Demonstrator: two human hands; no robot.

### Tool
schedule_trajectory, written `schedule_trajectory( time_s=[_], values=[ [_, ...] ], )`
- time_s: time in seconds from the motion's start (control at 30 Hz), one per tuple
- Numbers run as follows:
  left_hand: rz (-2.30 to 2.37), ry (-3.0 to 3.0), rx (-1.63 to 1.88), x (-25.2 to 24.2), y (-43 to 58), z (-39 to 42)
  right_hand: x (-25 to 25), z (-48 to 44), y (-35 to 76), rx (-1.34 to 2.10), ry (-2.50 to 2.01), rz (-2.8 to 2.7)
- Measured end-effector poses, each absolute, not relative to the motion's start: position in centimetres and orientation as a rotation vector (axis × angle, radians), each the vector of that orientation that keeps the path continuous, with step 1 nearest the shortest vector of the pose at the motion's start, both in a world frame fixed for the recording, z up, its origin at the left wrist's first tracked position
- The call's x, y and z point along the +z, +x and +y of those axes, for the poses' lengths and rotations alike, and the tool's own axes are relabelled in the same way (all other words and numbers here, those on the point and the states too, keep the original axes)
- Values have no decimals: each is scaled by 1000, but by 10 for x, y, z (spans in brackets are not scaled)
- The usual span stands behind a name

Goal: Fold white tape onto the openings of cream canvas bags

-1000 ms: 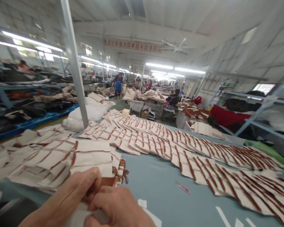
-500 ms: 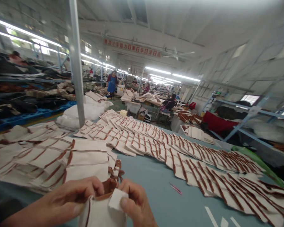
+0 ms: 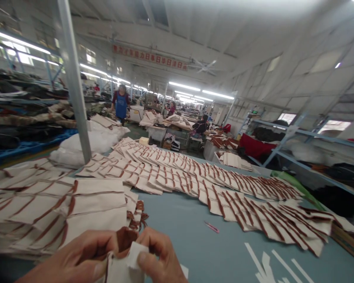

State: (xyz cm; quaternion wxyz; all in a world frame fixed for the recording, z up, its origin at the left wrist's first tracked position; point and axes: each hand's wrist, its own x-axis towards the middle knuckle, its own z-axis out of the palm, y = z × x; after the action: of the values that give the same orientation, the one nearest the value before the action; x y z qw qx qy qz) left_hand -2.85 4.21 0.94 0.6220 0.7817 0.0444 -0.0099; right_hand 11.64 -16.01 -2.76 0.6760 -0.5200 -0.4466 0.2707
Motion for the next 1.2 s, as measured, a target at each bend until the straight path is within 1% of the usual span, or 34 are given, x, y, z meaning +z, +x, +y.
schedule_trajectory(
  time_s=[0.17, 0.37, 0.57, 0.7, 0.97, 1.03, 1.2],
  values=[
    [135, 1676, -54, 11, -26, 39, -24, -157, 115, 606, -1170, -1022],
    [51, 1592, -45, 30, -24, 39, -19, -157, 116, 622, -1185, -1038],
    [187, 1901, 37, 37, -42, 49, -11, -159, 112, 547, -1209, -1061],
    [142, 2097, -87, 40, -46, 60, -5, -161, 106, 574, -1222, -1015],
    [63, 2101, -219, 56, -35, 57, 15, -162, 105, 536, -1325, -1051],
    [56, 2139, -165, 54, -37, 55, 18, -163, 107, 534, -1350, -1054],
    [228, 2174, 222, 34, -51, 48, 17, -164, 106, 559, -1346, -1040]
  ],
)
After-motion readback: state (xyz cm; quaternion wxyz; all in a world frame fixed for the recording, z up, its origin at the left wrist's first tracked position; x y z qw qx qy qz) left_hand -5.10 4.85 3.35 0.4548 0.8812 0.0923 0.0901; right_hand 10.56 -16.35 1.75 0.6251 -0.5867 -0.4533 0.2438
